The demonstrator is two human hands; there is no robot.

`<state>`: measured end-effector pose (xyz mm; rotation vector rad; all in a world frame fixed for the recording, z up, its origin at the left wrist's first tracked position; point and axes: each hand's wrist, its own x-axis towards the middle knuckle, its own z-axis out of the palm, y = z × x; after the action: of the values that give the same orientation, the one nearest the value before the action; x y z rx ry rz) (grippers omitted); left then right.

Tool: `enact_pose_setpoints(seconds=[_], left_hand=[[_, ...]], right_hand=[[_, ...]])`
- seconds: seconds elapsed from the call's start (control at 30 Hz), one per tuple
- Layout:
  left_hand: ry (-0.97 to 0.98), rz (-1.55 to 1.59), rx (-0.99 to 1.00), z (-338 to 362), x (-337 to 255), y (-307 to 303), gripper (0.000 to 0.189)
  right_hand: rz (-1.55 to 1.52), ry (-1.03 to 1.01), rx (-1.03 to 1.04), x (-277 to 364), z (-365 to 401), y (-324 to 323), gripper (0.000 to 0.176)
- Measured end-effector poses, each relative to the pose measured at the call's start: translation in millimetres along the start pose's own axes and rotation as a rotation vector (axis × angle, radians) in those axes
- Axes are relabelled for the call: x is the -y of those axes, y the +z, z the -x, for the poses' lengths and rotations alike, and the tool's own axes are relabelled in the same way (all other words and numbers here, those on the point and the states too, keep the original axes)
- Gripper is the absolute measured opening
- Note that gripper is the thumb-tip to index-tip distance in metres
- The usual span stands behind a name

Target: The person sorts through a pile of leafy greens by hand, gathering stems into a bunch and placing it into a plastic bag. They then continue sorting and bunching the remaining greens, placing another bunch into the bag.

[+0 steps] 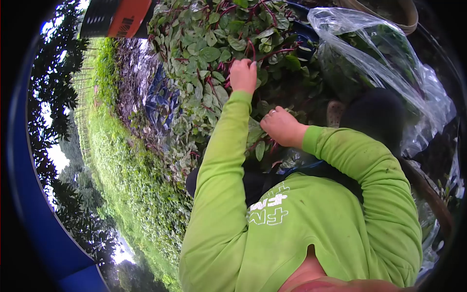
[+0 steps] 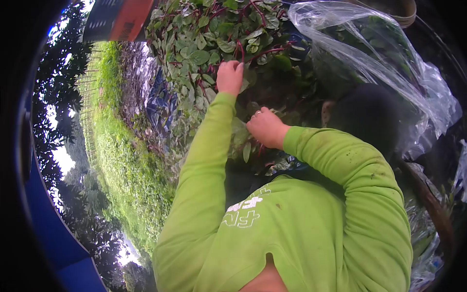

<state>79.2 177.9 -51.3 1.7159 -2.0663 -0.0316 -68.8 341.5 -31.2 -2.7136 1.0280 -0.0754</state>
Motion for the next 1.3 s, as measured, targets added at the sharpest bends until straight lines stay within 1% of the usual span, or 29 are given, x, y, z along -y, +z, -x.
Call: enact_pose_setpoints(seconds=[0.1,0.2,0.23,0.27,0.33,0.43,0.53,0.57,0.67,0.7,0.8,0.83,0.9,0.93,1.0,1.03,1.07,1.13,1.17,1.2,1.23,1.27,1.3], left_hand=[[-0.204,0.013,0.287,-27,-3,13,0.027],[-0.241,0.152,0.41,-39,16,-10,0.031],[-0.218,0.253,0.382,-36,30,-13,0.029],[-0.381,0.451,0.55,-33,48,-21,0.031],[-0.551,0.616,0.612,-8,10,-83,0.032],[-0.392,0.658,0.699,40,48,-87,0.028],[-0.4,0.755,0.726,82,56,-81,0.025],[-0.418,0.749,0.75,90,64,-76,0.026],[-0.488,0.844,0.755,116,61,-70,0.026],[-0.487,0.882,0.809,123,58,-72,0.025],[-0.609,0.844,0.934,134,47,-74,0.027],[-0.669,0.877,0.992,134,44,-78,0.028],[-0.747,0.916,1.018,130,37,-82,0.03],[-0.784,0.936,1.032,128,35,-83,0.03],[-0.708,0.912,1.077,123,35,-83,0.029],[-0.669,0.898,1.099,120,35,-82,0.029],[-0.568,0.815,1.121,114,35,-79,0.028],[-0.359,0.647,1.154,86,35,-64,0.026],[-0.156,0.509,0.873,68,32,-50,0.026],[0.035,0.369,0.586,51,27,-33,0.027],[0.125,0.42,0.32,27,10,-25,0.025],[0.192,0.313,0.173,4,-3,-17,0.021],[0.219,0.193,0.152,-17,-3,0,0.02]], right_hand=[[0.01,-0.022,-0.034,1,4,0,0.024],[0.025,-0.022,-0.038,0,5,1,0.024],[0.013,-0.039,-0.077,-1,5,5,0.024],[0.0,-0.057,-0.115,-3,6,9,0.024],[-0.022,-0.093,-0.185,-6,9,12,0.024],[-0.046,-0.137,-0.27,-8,11,12,0.024],[-0.06,-0.153,-0.323,-8,12,17,0.023],[-0.064,-0.159,-0.335,-8,12,16,0.023],[-0.082,-0.153,-0.349,-6,17,14,0.026],[-0.086,-0.149,-0.354,-6,16,14,0.027],[-0.102,-0.077,-0.362,-6,18,12,0.033],[-0.087,-0.054,-0.306,-5,18,12,0.037],[-0.056,-0.004,-0.194,-4,18,12,0.045],[-0.052,-0.008,-0.24,-5,18,13,0.044],[-0.045,-0.014,-0.33,-5,17,13,0.044],[-0.055,-0.005,-0.28,-6,16,13,0.04],[-0.065,0.005,-0.229,-6,15,13,0.036],[-0.164,0.064,0.062,-5,8,10,0.033],[-0.09,0.053,-0.024,-5,10,10,0.03],[-0.088,0.037,-0.007,-4,10,8,0.029],[-0.083,0.02,0.011,-4,10,6,0.027],[-0.077,0.003,0.029,-4,9,4,0.026],[-0.078,-0.001,0.011,-4,10,5,0.027]])
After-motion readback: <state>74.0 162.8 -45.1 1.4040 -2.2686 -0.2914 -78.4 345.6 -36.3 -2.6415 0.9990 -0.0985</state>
